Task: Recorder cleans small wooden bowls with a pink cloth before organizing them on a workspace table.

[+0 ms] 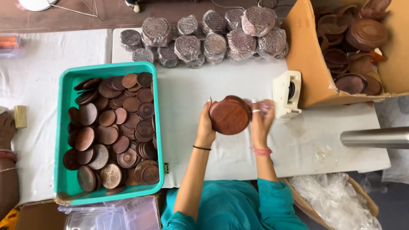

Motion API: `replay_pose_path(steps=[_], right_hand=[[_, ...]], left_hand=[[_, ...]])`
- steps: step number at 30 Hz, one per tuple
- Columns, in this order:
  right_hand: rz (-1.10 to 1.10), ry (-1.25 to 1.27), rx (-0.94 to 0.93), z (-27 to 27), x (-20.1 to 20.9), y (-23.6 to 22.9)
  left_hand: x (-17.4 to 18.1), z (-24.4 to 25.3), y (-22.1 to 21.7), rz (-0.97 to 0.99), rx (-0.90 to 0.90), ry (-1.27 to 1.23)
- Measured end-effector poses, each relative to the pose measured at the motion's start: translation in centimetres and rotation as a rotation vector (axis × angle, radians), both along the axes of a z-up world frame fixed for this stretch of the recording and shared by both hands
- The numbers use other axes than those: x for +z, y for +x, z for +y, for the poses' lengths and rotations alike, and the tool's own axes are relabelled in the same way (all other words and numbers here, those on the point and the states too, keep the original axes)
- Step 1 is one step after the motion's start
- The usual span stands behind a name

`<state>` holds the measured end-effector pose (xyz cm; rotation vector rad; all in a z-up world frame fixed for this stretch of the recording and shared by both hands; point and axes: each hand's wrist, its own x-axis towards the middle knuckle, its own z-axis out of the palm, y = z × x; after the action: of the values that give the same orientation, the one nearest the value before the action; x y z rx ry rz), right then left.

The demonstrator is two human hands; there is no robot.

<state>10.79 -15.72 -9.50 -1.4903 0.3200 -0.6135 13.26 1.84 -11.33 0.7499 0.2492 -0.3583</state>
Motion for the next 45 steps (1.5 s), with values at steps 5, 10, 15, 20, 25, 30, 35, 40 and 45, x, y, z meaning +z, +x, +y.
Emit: replay_pose_path(steps=[5, 10, 15, 20, 25, 30, 35, 40, 45], right_hand=[[-0.131, -0.291, 0.03, 2.0, 4.0, -1.9], [-0.285, -0.878, 0.335, 5.6, 3.5, -1.1], [-0.153, -0.851, 0.232, 4.9, 4.1, 0.0], [-0.281, -0.996, 0.479, 6.4, 3.8, -0.8], [-0.193, -0.996, 0.55, 4.5, 4.0, 1.6], [-0.181, -0.914, 0.322, 5.9, 2.8, -1.3], [-0.163, -0.852, 0.617, 6.8, 2.7, -1.2], [0.018, -0.708, 0.661, 4.1, 2.9, 3.3], [-0.039, -0.494, 0.374, 4.8, 1.2, 0.6]], left_hand=[[0.5, -1.3, 1.0, 0.133, 0.243, 0.045], [-2.5, -3.2, -1.2, -0.218, 0.172, 0.201], [1.1, -1.3, -1.5, 0.232, 0.239, -0.01], [-1.4, -1.6, -0.4, 0.209, 0.283, -0.145], [-6.1, -2.4, -1.4, 0.128, 0.147, 0.092], [1.6, -0.6, -0.6, 0.292, 0.344, -0.217], [-8.0, -2.8, -1.1, 0.152, 0.337, -0.161], [-9.6, -3.2, -1.0, 0.073, 0.219, 0.23], [0.3, -0.4, -0.6, 0.301, 0.348, -0.093]])
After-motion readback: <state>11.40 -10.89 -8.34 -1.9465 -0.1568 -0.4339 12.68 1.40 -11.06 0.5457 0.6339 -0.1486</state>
